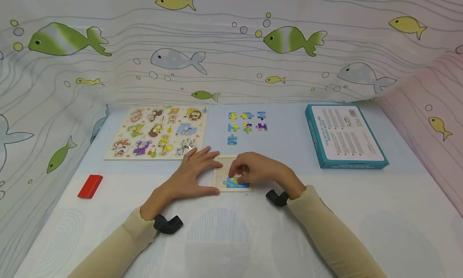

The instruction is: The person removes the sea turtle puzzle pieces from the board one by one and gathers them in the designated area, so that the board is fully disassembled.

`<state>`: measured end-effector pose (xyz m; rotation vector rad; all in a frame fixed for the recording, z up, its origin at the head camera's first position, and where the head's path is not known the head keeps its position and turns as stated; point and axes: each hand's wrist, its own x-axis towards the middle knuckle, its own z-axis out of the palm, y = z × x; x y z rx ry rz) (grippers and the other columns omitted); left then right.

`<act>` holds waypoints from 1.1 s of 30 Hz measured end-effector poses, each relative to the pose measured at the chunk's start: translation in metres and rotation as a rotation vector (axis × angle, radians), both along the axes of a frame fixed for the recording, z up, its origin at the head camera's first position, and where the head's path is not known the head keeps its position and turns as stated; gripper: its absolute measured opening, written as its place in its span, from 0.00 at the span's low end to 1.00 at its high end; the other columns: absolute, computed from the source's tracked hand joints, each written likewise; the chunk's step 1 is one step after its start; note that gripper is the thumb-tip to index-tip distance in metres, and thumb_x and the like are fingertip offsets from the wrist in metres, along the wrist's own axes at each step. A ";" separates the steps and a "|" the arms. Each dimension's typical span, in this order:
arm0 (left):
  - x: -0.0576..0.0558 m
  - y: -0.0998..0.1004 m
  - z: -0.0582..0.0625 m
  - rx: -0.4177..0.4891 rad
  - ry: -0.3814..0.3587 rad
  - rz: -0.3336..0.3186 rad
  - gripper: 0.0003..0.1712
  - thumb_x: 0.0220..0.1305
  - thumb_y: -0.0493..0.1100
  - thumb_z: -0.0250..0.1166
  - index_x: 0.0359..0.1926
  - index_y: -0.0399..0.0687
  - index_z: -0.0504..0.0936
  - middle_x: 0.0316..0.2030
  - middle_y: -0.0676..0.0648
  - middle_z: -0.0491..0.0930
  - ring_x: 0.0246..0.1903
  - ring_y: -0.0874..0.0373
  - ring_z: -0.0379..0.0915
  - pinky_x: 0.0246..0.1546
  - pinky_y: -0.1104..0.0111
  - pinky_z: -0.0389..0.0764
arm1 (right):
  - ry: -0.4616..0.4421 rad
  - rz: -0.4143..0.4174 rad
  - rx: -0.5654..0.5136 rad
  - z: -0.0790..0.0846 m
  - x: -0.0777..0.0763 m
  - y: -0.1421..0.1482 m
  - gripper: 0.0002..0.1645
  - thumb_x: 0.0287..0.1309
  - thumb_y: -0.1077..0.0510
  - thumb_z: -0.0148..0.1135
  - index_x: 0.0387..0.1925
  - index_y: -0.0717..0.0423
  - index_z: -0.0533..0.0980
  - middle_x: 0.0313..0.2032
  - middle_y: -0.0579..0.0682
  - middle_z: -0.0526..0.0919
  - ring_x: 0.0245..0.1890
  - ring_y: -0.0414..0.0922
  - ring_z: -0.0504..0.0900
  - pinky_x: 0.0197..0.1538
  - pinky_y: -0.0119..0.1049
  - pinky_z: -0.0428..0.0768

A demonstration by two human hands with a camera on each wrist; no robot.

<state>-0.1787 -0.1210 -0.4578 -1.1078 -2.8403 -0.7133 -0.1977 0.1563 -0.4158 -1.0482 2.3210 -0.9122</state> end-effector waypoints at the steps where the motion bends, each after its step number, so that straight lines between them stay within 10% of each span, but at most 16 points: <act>1: 0.000 0.000 0.000 0.001 0.002 0.000 0.40 0.51 0.74 0.71 0.63 0.66 0.77 0.75 0.53 0.66 0.80 0.48 0.49 0.78 0.44 0.39 | 0.004 0.010 0.001 0.001 0.001 -0.001 0.15 0.60 0.64 0.68 0.47 0.47 0.85 0.37 0.45 0.80 0.37 0.44 0.74 0.41 0.32 0.74; 33: 0.000 0.001 0.001 -0.005 -0.017 0.008 0.41 0.50 0.74 0.71 0.63 0.66 0.78 0.75 0.54 0.65 0.80 0.49 0.49 0.78 0.44 0.39 | -0.027 0.071 0.016 0.006 0.008 -0.006 0.22 0.60 0.71 0.61 0.51 0.46 0.80 0.37 0.49 0.77 0.43 0.44 0.73 0.48 0.36 0.73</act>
